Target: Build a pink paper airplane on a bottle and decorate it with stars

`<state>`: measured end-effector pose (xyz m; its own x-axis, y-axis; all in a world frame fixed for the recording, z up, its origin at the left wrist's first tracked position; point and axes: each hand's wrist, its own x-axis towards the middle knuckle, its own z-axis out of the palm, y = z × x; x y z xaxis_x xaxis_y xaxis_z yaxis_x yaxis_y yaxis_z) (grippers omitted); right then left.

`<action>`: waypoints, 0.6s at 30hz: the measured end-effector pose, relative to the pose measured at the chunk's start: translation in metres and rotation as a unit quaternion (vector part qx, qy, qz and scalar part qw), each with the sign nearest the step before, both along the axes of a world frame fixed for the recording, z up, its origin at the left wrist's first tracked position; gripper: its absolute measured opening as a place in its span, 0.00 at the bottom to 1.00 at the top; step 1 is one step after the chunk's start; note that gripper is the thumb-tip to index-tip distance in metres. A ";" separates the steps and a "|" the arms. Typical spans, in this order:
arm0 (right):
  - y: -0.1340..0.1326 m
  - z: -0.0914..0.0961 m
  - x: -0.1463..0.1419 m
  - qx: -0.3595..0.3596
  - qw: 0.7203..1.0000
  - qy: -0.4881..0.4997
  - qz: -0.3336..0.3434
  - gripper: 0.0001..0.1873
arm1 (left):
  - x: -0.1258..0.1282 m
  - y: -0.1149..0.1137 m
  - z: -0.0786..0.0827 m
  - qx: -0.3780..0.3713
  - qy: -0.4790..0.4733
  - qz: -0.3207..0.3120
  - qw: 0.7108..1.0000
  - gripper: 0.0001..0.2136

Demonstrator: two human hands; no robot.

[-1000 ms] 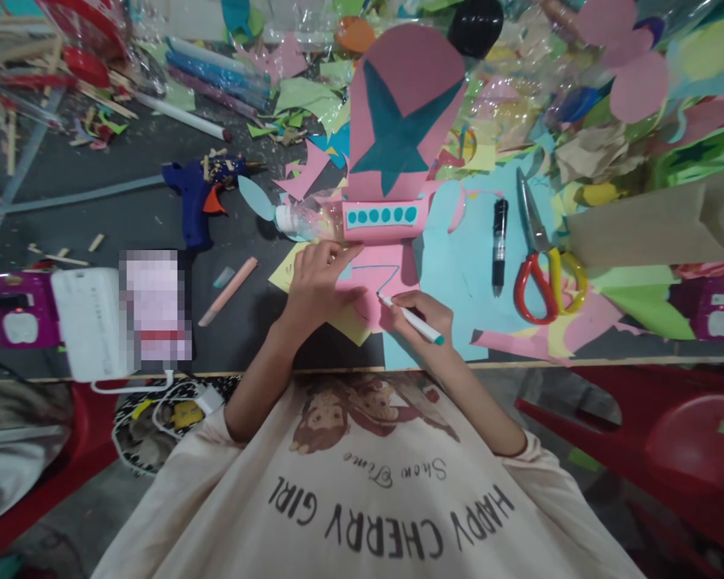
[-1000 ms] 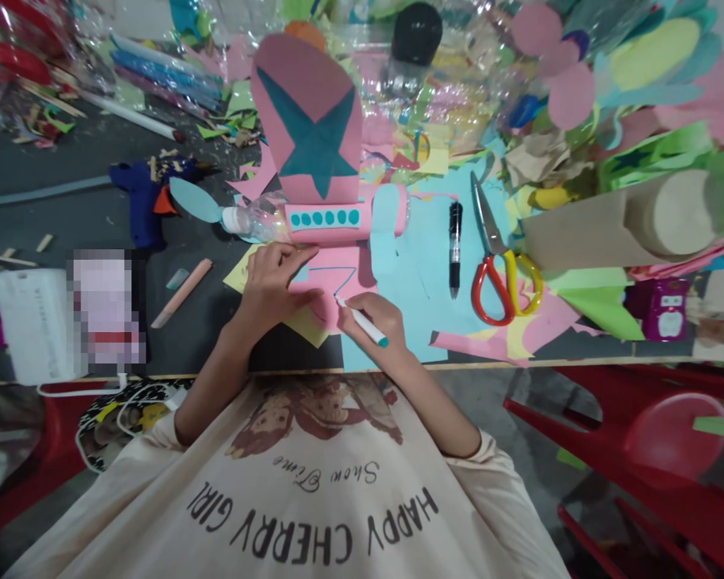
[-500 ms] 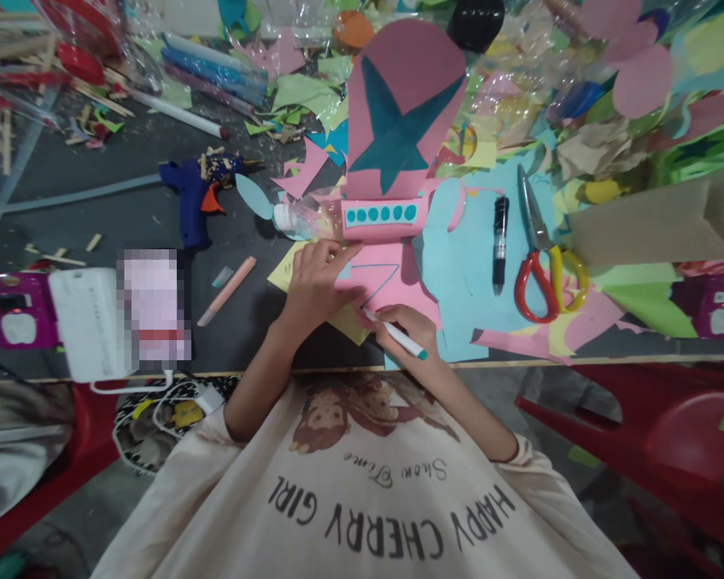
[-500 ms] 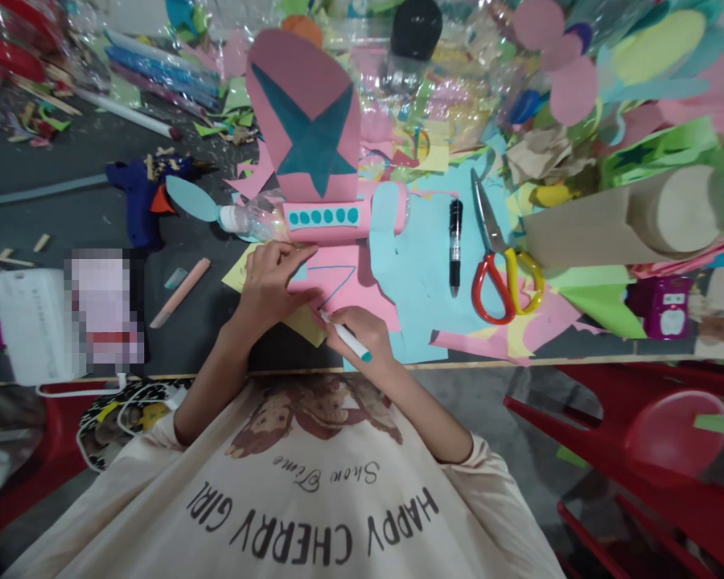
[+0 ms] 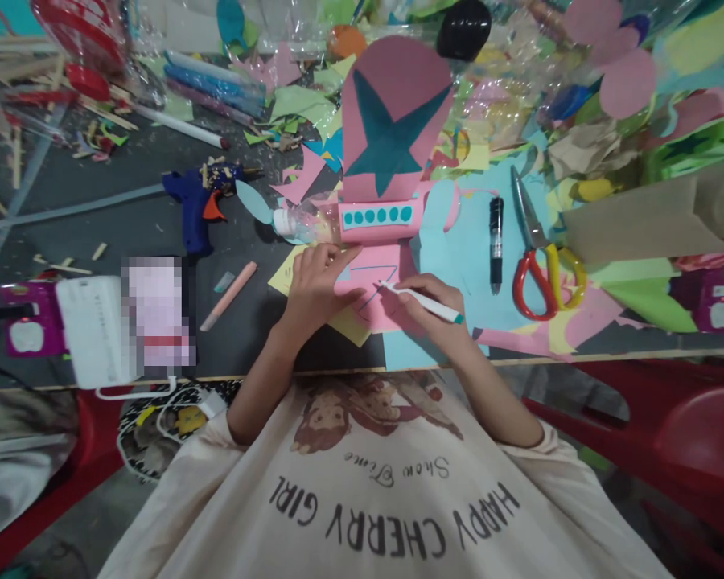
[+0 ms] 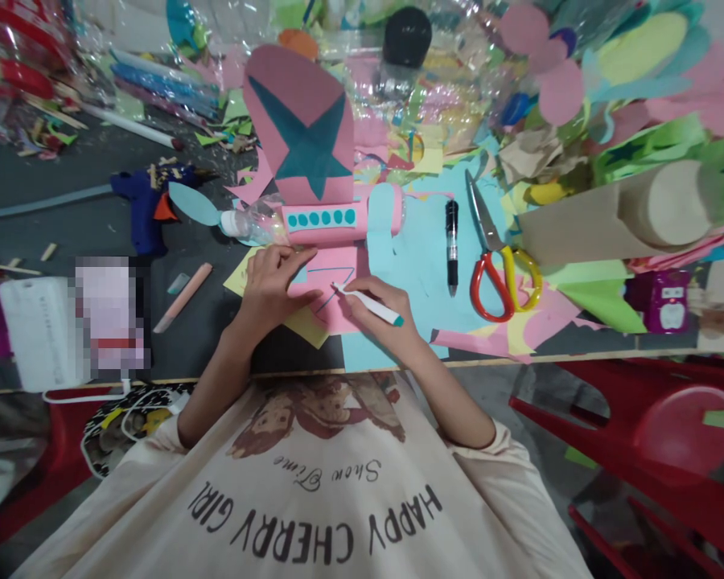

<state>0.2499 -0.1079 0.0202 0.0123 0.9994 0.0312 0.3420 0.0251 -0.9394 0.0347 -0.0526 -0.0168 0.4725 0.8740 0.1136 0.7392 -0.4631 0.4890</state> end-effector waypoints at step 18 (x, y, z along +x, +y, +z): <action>0.032 -0.019 -0.001 -0.004 0.998 0.059 -0.015 0.09 | 0.002 -0.002 0.003 0.004 0.011 0.005 1.000 0.32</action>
<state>0.2490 -0.0757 0.0010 0.0454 0.9988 0.0200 0.2303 0.0090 -0.9731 0.0370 -0.0548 -0.0142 0.4663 0.8778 0.1100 0.7543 -0.4595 0.4690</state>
